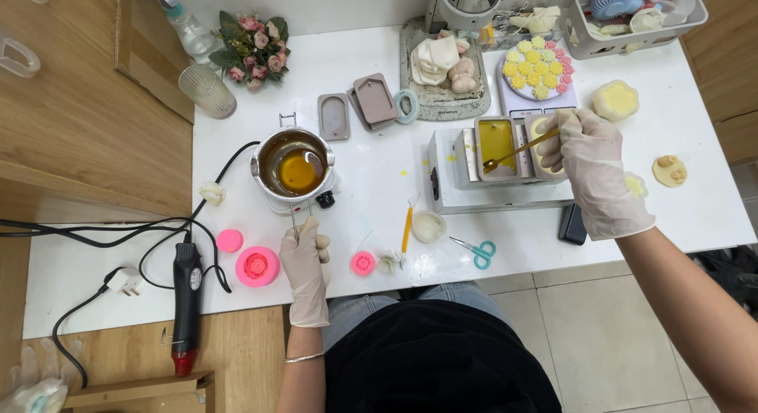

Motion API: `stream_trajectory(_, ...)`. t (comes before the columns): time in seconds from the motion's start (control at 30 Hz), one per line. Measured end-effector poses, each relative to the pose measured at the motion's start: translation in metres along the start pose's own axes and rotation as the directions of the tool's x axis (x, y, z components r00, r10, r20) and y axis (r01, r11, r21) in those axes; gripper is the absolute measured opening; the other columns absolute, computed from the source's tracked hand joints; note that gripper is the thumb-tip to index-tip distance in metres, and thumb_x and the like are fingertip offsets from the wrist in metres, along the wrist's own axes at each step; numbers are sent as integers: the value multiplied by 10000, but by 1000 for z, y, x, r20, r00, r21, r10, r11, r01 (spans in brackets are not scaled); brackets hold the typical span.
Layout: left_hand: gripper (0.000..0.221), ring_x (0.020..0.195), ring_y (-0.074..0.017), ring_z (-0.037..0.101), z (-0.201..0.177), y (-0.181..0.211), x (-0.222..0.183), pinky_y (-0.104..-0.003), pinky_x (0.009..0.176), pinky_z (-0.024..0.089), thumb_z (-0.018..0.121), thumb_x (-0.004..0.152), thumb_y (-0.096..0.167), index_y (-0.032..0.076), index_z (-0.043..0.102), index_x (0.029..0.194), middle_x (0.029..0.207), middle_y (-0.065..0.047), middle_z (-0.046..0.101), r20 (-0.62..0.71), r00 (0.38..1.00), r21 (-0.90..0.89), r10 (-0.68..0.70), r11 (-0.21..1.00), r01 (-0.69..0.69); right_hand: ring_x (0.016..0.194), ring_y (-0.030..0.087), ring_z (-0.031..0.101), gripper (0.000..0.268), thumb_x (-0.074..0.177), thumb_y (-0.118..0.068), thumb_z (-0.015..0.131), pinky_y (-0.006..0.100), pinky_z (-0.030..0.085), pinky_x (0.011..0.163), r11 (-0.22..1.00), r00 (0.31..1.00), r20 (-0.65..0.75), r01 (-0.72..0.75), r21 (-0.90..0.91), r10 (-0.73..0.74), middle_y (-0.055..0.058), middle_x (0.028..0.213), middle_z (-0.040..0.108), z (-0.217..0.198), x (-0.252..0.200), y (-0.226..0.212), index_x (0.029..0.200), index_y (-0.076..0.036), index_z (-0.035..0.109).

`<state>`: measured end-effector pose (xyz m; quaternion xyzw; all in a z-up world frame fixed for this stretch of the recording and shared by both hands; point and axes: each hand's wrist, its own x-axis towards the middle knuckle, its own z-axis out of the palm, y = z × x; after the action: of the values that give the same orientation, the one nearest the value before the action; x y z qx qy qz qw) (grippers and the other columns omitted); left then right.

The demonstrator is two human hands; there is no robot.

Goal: Pouring melted wax from a heating pot into various silicone and plastic candle molds using a small gold spoon.

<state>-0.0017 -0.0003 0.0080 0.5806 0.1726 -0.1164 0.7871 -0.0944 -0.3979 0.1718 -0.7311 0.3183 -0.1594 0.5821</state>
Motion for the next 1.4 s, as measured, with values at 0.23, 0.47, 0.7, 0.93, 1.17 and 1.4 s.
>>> stream_trajectory(0.23, 197, 481, -48, 412, -1, -3, 2, -197, 435, 334, 690, 971, 217, 56, 587, 922, 641, 1, 548, 0, 1000, -1, 5, 1000, -5, 613, 68, 549, 272, 1111, -242, 523, 228, 456, 561, 999, 1000, -20, -4, -40, 3, 2, 721, 598, 3, -15, -16, 978, -57, 672)
stream_trajectory(0.47, 208, 463, -50, 424, -1, -11, 7, -207, 414, 334, 694, 960, 219, 51, 578, 921, 631, -17, 574, -11, 1000, 3, 7, 1000, -7, 611, 86, 534, 299, 1144, -247, 526, 233, 431, 567, 981, 986, -31, 167, 94, -165, 16, 725, 600, 15, -20, -27, 986, -31, 659)
stream_trajectory(0.7, 237, 445, -46, 426, 5, -1, -1, -216, 401, 346, 685, 967, 248, 41, 585, 910, 620, -17, 573, -14, 1000, 55, 14, 998, -13, 601, 99, 585, 343, 1094, -307, 510, 250, 472, 562, 915, 949, 306, -58, 398, -73, 13, 723, 642, 148, -13, -20, 995, -40, 701)
stream_trajectory(0.93, 256, 459, -39, 443, 10, 14, -13, -211, 416, 368, 676, 974, 269, 38, 585, 913, 626, -15, 593, -38, 999, 92, -5, 996, 8, 581, 87, 585, 329, 1081, -313, 489, 226, 462, 535, 940, 903, 423, -79, 331, -73, 7, 721, 648, 270, 20, 18, 964, -74, 684)
stream_trajectory(1.17, 256, 457, -49, 441, 15, 18, -17, -208, 419, 364, 688, 956, 270, 17, 646, 971, 629, -39, 622, -78, 996, 107, -52, 992, 60, 536, 85, 543, 299, 1078, -257, 474, 228, 447, 507, 968, 917, 400, -111, 224, 12, 12, 694, 628, 307, 40, 44, 936, -72, 662)
stream_trajectory(1.4, 250, 458, -46, 438, 13, 2, -10, -208, 415, 354, 702, 949, 254, 14, 642, 983, 627, -41, 617, -49, 998, 60, -43, 997, 46, 482, 134, 562, 318, 1062, -275, 514, 258, 446, 460, 936, 909, 372, -282, 210, 191, 47, 635, 633, 310, 45, 54, 900, -47, 666)
